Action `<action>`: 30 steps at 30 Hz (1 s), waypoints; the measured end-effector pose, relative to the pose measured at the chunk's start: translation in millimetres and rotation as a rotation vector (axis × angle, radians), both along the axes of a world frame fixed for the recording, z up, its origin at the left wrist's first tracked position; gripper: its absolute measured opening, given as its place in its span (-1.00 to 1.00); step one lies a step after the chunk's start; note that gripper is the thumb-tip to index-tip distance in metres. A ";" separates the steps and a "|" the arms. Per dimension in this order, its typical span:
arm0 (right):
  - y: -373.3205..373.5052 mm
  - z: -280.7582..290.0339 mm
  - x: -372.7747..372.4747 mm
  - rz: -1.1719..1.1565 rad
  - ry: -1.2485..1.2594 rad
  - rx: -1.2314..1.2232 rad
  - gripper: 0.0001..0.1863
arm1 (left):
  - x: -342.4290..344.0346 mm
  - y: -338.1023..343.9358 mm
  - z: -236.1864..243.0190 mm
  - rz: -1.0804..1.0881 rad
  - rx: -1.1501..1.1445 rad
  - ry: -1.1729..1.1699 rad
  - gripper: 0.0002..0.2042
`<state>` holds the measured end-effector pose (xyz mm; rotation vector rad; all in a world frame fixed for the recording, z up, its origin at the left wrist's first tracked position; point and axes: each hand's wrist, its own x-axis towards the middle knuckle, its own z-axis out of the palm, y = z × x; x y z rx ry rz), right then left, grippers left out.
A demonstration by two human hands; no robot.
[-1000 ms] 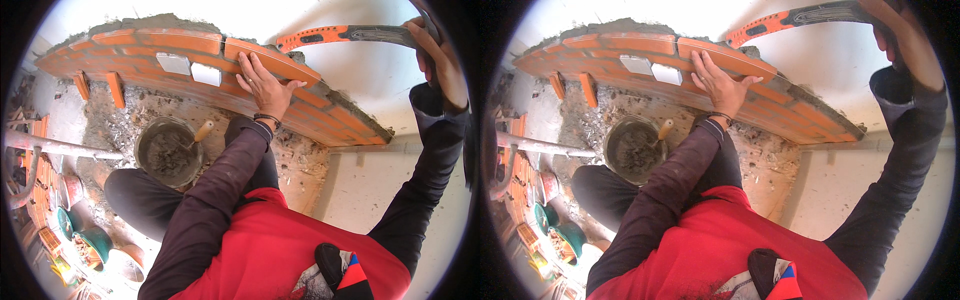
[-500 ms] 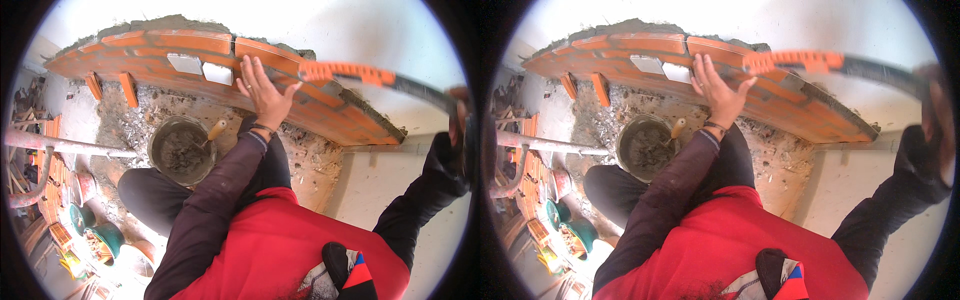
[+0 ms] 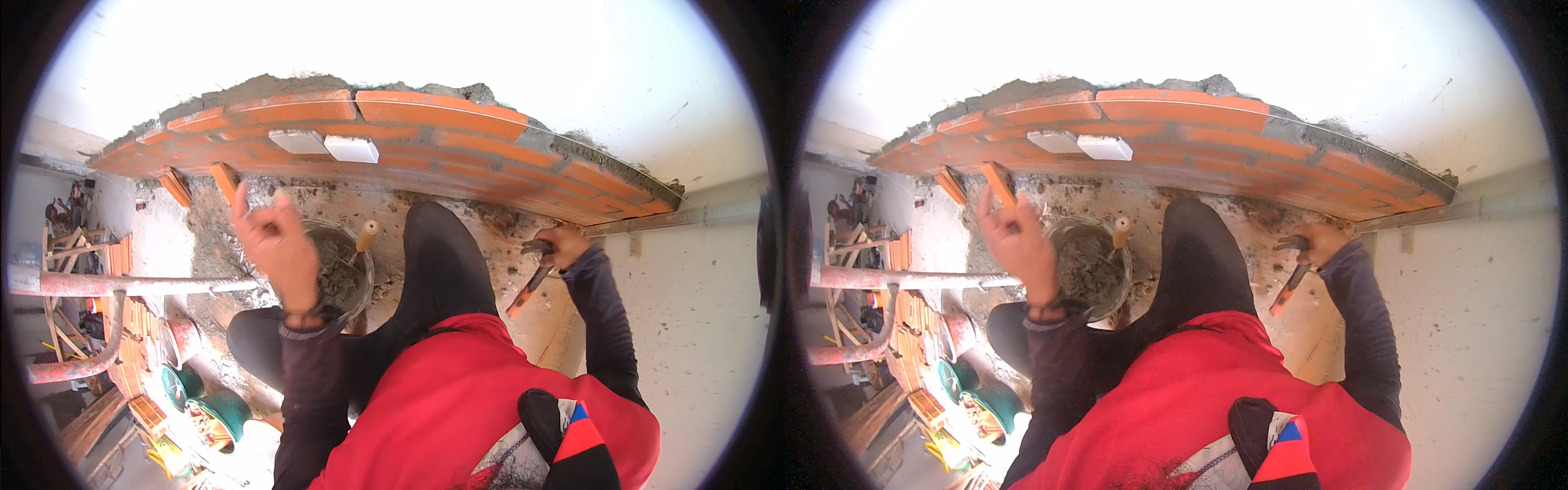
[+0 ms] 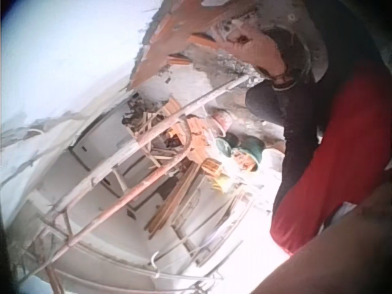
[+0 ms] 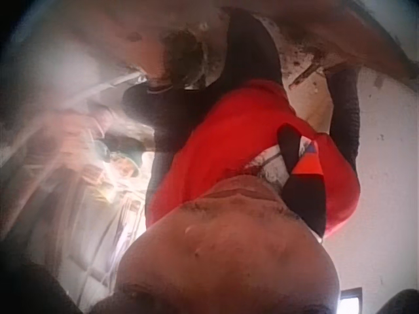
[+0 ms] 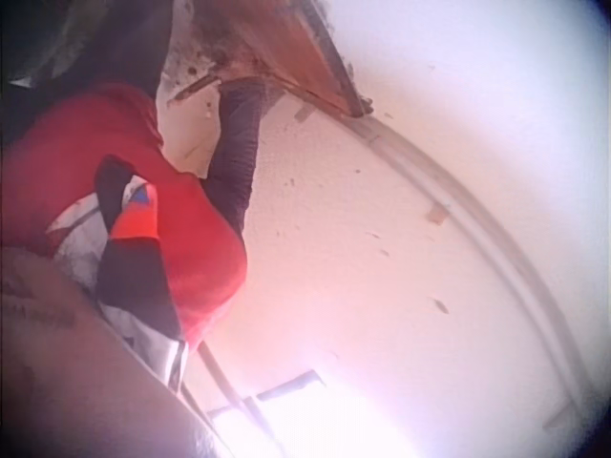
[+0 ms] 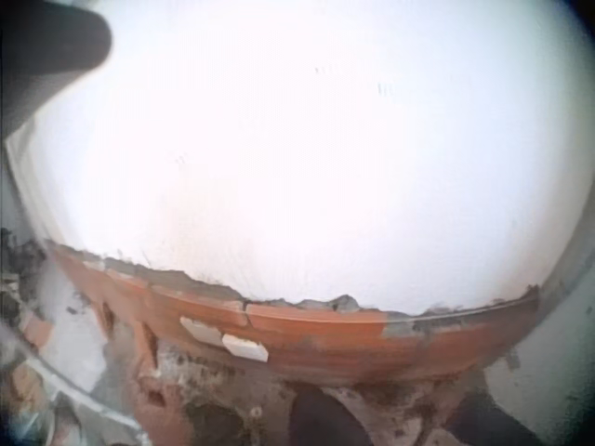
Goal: The person applies mortar to the back of a brick tile using a trowel and presses the tile onto a wall. They use a hammer and the handle of the trowel to tap the tile into place.
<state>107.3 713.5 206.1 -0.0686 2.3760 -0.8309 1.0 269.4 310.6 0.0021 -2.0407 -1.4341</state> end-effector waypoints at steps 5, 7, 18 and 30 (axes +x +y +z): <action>4.7 -157.0 6.1 -0.036 -0.187 -0.119 -0.56 | 49.4 -83.0 27.8 0.091 -0.258 -0.133 -0.46; -0.4 -199.3 6.0 -0.015 -0.231 -0.082 -0.55 | 74.2 -111.2 32.5 0.167 -0.545 -0.272 -0.53; -11.7 -277.1 7.2 0.024 0.065 0.209 -0.50 | 146.7 -150.5 1.0 0.210 -0.588 -0.679 -0.60; -132.8 -128.2 -46.7 -0.503 0.258 -0.229 -0.71 | 157.0 -156.2 8.7 0.216 -0.585 -0.732 -0.65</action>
